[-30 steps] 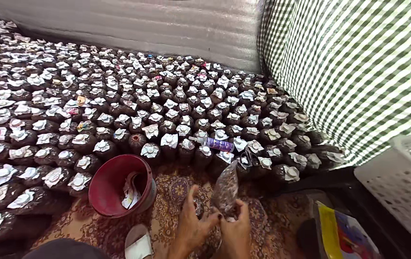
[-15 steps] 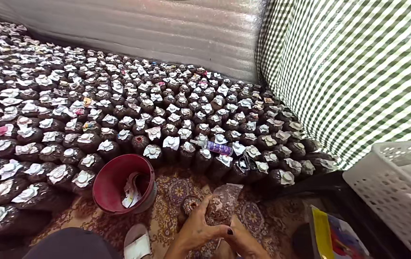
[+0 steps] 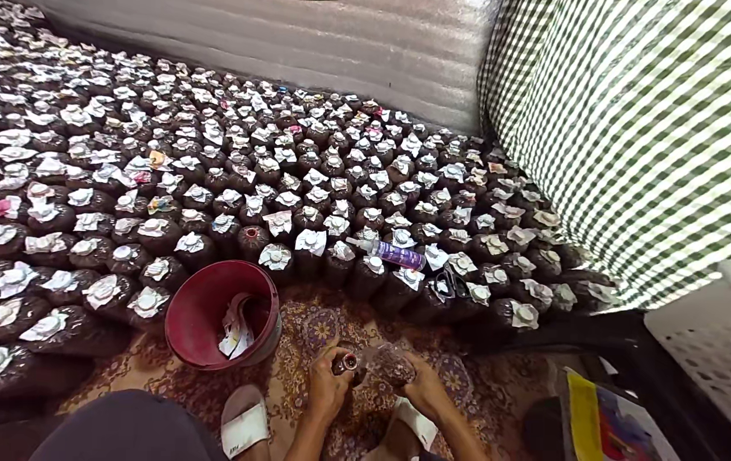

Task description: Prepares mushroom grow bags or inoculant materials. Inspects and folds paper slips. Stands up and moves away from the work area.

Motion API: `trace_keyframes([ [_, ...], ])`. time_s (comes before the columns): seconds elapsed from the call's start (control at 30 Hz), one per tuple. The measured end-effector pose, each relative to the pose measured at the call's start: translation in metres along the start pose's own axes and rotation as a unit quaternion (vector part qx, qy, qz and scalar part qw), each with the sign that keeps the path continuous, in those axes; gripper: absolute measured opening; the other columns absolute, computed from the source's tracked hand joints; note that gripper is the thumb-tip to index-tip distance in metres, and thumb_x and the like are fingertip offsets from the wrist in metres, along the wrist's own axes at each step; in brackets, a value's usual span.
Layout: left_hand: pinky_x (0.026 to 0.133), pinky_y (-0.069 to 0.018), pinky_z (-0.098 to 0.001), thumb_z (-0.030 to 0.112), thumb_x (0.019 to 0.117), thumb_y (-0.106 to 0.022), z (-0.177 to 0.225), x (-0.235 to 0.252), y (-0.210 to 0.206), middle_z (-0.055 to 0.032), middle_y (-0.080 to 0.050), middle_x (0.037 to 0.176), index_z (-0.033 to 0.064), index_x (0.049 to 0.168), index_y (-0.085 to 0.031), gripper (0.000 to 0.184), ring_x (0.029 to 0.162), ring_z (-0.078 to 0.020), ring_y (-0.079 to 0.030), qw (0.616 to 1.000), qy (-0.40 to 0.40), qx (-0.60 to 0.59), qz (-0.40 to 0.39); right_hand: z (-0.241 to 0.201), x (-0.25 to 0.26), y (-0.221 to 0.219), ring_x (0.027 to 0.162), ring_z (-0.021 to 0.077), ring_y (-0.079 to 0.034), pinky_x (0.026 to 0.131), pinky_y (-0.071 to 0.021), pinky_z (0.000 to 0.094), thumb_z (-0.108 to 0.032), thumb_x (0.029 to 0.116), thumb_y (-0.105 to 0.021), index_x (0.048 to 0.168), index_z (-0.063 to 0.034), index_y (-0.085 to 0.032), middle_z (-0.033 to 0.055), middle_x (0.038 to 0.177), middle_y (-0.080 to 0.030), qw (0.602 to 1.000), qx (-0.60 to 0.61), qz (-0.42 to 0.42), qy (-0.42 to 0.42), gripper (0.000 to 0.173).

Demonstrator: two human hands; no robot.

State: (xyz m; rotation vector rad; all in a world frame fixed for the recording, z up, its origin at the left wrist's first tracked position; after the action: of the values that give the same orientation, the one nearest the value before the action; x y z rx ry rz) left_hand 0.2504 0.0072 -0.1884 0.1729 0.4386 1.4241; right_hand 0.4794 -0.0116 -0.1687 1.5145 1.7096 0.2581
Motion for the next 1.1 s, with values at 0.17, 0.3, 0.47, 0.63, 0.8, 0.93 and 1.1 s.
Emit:
trace_keyframes([
  [0.17, 0.111, -0.0478, -0.0329, 0.01, 0.0797, -0.079, 0.007, -0.003, -0.001, -0.0062, -0.062, 0.143, 0.0102, 0.107, -0.076, 0.028, 0.134, -0.0133, -0.057, 0.999, -0.01, -0.033, 0.029, -0.008, 0.002, 0.003, 0.125, 0.0332, -0.059, 0.109, -0.045, 0.0545, -0.005, 0.0732, -0.076, 0.132, -0.0129, -0.067, 0.0132, 0.132, -0.065, 0.993, -0.113, 0.005, 0.011, 0.06],
  [0.3, 0.11, -0.0482, -0.0338, 0.009, 0.079, -0.079, 0.011, -0.003, -0.002, -0.0048, -0.064, 0.142, 0.0096, 0.107, -0.077, 0.028, 0.133, -0.0134, -0.058, 1.0, 0.0, -0.012, 0.026, -0.021, 0.0, 0.009, 0.125, 0.0388, -0.057, 0.104, -0.0462, 0.0584, -0.008, 0.0725, -0.075, 0.133, -0.0179, -0.067, 0.0146, 0.13, -0.065, 0.984, -0.177, 0.015, -0.004, 0.062],
  [0.47, 0.111, -0.0472, -0.0344, 0.01, 0.0784, -0.079, 0.013, -0.003, -0.004, -0.0047, -0.063, 0.143, 0.0087, 0.107, -0.076, 0.028, 0.134, -0.0139, -0.057, 1.0, 0.014, 0.005, 0.013, -0.044, -0.011, 0.017, 0.128, 0.0422, -0.052, 0.097, -0.0458, 0.0628, -0.008, 0.0736, -0.075, 0.137, -0.0236, -0.065, 0.0134, 0.134, -0.062, 0.967, -0.247, 0.021, -0.056, 0.066],
  [0.63, 0.11, -0.0473, -0.0338, 0.009, 0.0789, -0.078, 0.015, -0.002, -0.003, -0.0041, -0.061, 0.145, 0.008, 0.109, -0.075, 0.03, 0.133, -0.0135, -0.058, 0.999, 0.022, 0.024, 0.005, -0.055, -0.015, 0.018, 0.129, 0.0415, -0.051, 0.097, -0.0457, 0.0616, -0.008, 0.0751, -0.077, 0.137, -0.0251, -0.066, 0.0121, 0.136, -0.061, 0.956, -0.286, 0.046, -0.054, 0.065],
  [0.8, 0.112, -0.0464, -0.0346, 0.009, 0.0786, -0.077, 0.015, -0.002, -0.004, -0.005, -0.062, 0.143, 0.0069, 0.109, -0.075, 0.031, 0.134, -0.0141, -0.057, 0.999, 0.016, 0.03, 0.005, -0.058, -0.014, 0.018, 0.128, 0.0427, -0.052, 0.096, -0.0456, 0.0626, -0.01, 0.0737, -0.078, 0.134, -0.0238, -0.067, 0.0124, 0.136, -0.062, 0.953, -0.295, 0.053, -0.043, 0.063],
  [0.93, 0.111, -0.0474, -0.0338, 0.006, 0.077, -0.076, 0.014, -0.002, -0.004, -0.0047, -0.062, 0.144, 0.0067, 0.109, -0.075, 0.032, 0.134, -0.0139, -0.057, 1.0, 0.016, 0.022, 0.009, -0.056, -0.013, 0.017, 0.128, 0.0406, -0.053, 0.095, -0.0464, 0.0609, -0.011, 0.0742, -0.078, 0.133, -0.0254, -0.068, 0.0108, 0.134, -0.063, 0.953, -0.293, 0.055, -0.045, 0.061],
  [1.1, 0.111, -0.0472, -0.0329, 0.007, 0.0777, -0.077, 0.014, -0.002, -0.004, -0.0056, -0.062, 0.144, 0.0067, 0.11, -0.075, 0.032, 0.134, -0.0134, -0.057, 1.0, 0.016, 0.022, 0.011, -0.049, -0.012, 0.016, 0.128, 0.041, -0.052, 0.096, -0.0461, 0.0614, -0.01, 0.0752, -0.076, 0.134, -0.0256, -0.067, 0.0115, 0.134, -0.062, 0.96, -0.271, 0.045, -0.055, 0.062],
])
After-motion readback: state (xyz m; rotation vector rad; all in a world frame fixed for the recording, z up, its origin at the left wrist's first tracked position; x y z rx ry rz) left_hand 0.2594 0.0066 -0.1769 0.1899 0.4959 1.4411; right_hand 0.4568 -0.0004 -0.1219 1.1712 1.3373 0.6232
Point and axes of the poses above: each hand's wrist, its own x-axis towards the middle knuckle, its own y-axis out of the back of the hand, z = x × y, the point moved 7 cm from there along x, towards the middle knuckle
